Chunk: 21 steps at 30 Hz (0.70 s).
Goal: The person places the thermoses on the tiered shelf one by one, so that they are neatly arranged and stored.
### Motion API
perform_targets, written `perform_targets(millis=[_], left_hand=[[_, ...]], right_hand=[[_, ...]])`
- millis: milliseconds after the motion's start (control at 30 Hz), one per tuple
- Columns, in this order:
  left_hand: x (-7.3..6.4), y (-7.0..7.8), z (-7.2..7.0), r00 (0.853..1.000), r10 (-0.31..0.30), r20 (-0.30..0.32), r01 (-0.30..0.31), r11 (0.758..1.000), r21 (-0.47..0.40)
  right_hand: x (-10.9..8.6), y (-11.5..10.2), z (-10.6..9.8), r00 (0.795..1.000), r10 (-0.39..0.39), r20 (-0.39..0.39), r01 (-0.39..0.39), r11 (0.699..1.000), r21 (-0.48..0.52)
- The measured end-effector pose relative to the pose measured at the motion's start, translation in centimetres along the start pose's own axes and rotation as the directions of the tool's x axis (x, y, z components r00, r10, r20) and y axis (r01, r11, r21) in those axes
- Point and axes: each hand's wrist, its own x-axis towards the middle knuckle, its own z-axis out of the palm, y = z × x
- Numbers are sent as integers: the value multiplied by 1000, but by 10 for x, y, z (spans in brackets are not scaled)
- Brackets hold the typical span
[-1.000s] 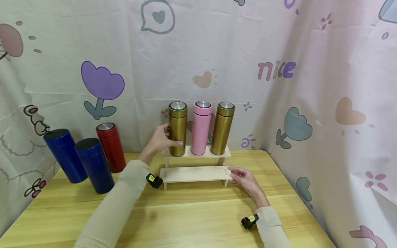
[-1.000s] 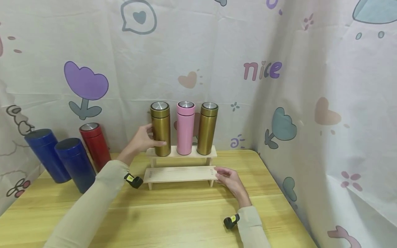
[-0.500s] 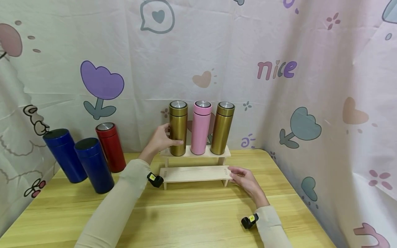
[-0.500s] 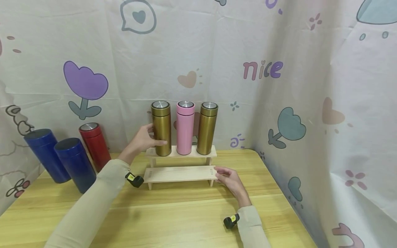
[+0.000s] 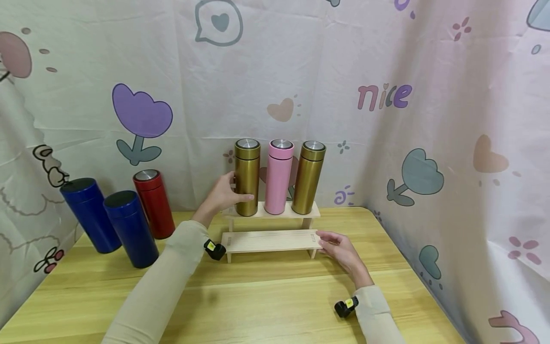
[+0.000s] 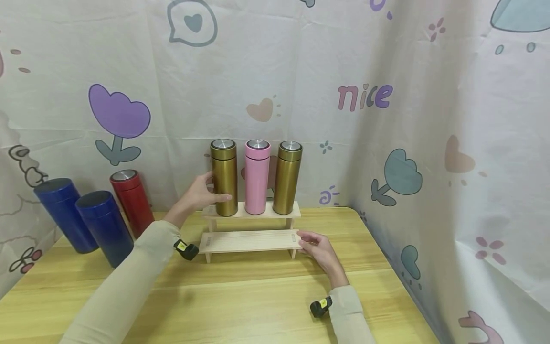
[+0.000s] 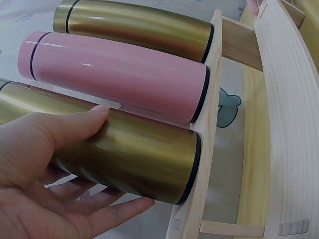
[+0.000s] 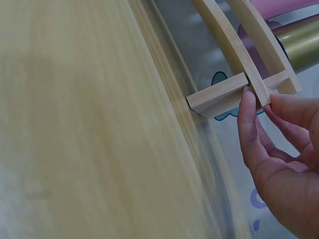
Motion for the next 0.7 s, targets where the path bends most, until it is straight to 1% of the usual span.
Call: perform_targets(millis=[233, 500, 700], left_hand=[[1, -3, 1, 1000, -12, -5, 12, 1000, -9], [-1, -2, 3, 999, 4, -41, -4, 1000, 4], [0, -4, 3, 999, 7, -33, -8, 1000, -9]], right_hand=[[-1, -2, 1, 1000, 10, -9, -10, 1000, -5], [-1, -2, 0, 1000, 9, -8, -9, 1000, -10], [-1, -2, -1, 1000, 6, -4, -6, 1000, -13]])
